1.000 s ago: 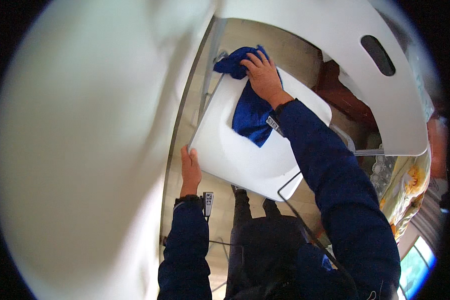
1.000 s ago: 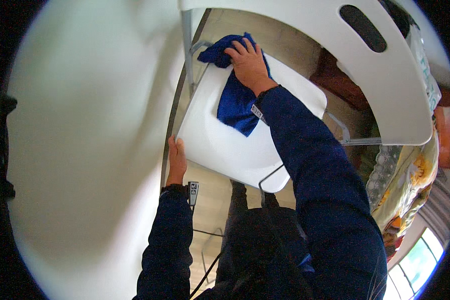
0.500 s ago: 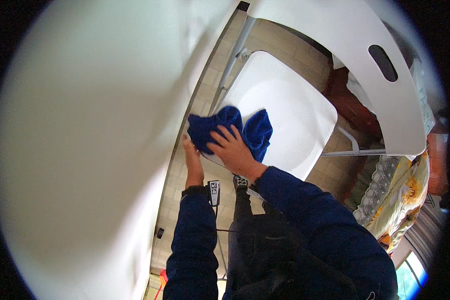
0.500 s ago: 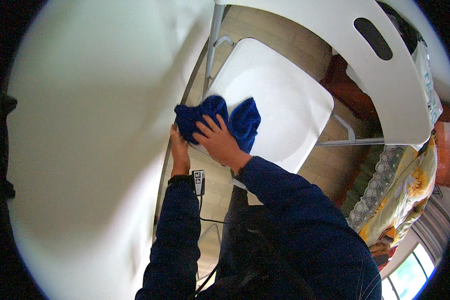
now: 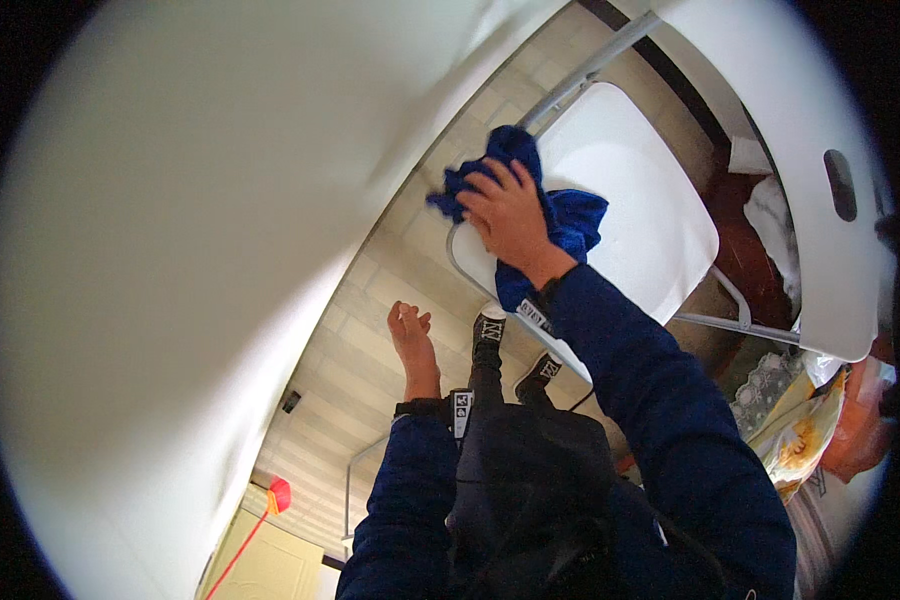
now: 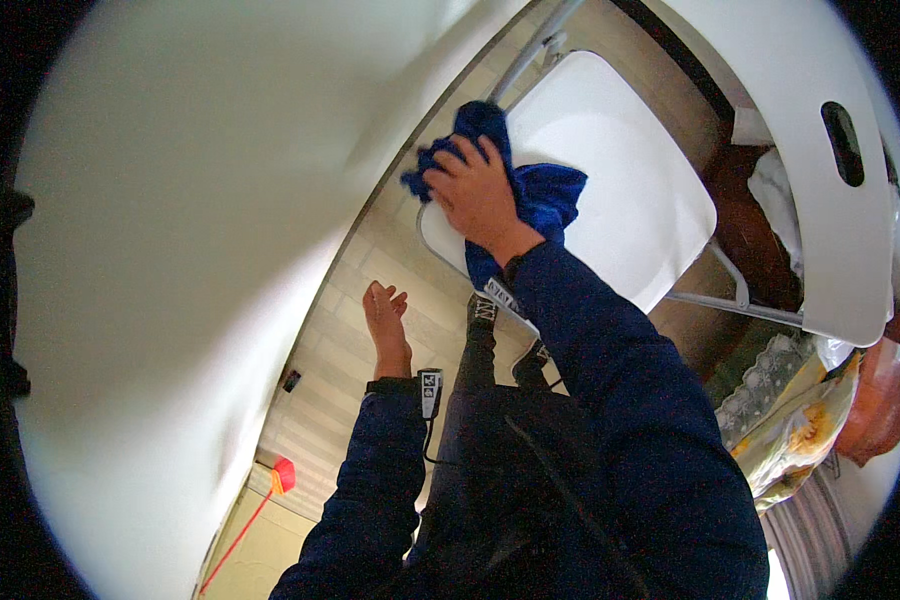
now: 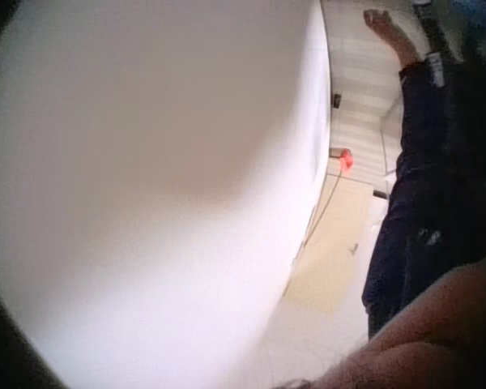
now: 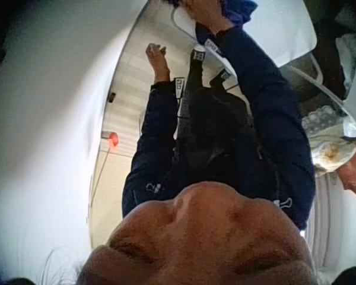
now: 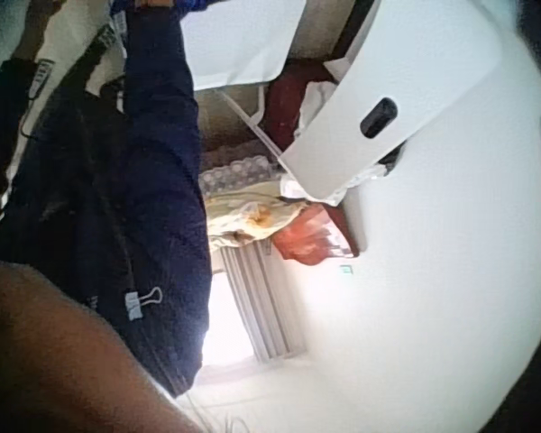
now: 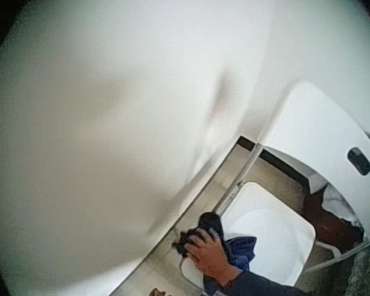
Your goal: The person wipes a white folding chair, a wooden bedside table, a wooden headboard, a wall switch, and a door handle using a blue cloth. They also move a plastic bag and a checkered cloth during the cleaning process.
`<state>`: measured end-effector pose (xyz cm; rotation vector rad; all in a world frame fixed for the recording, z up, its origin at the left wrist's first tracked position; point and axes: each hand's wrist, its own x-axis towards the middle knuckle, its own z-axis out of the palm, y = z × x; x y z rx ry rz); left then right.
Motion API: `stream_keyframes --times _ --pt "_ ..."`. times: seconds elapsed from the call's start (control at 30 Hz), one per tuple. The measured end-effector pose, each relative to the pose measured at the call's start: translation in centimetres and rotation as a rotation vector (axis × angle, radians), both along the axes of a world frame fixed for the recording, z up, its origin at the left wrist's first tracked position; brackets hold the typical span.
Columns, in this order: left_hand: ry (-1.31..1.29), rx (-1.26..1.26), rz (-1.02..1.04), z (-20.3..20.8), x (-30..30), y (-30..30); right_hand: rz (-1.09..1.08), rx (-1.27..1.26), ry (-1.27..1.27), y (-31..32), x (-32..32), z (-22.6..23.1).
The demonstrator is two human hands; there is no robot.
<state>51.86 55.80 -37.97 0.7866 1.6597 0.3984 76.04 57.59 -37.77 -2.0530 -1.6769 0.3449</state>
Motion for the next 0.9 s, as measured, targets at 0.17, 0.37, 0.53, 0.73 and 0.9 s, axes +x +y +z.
stream_keyframes --times 0.17,0.37,0.53,0.73,0.9 --pt "0.049 0.186 0.048 0.9 0.1 2.2 0.165 0.068 0.1 -1.7 -1.5 0.6" --pt "0.019 0.51 -0.124 2.0 3.3 6.4 0.422 0.055 0.211 -3.3 -1.2 0.8" --pt "0.121 0.6 -0.488 2.5 7.6 8.4 0.55 0.057 0.326 -7.8 -2.4 0.7" --pt "0.363 0.8 -1.065 -0.1 14.0 5.5 0.661 -0.092 0.355 -16.2 -2.1 1.6" --pt "0.546 0.865 -1.26 -1.6 14.3 4.7 0.718 -0.185 0.4 -26.8 -1.0 1.3"
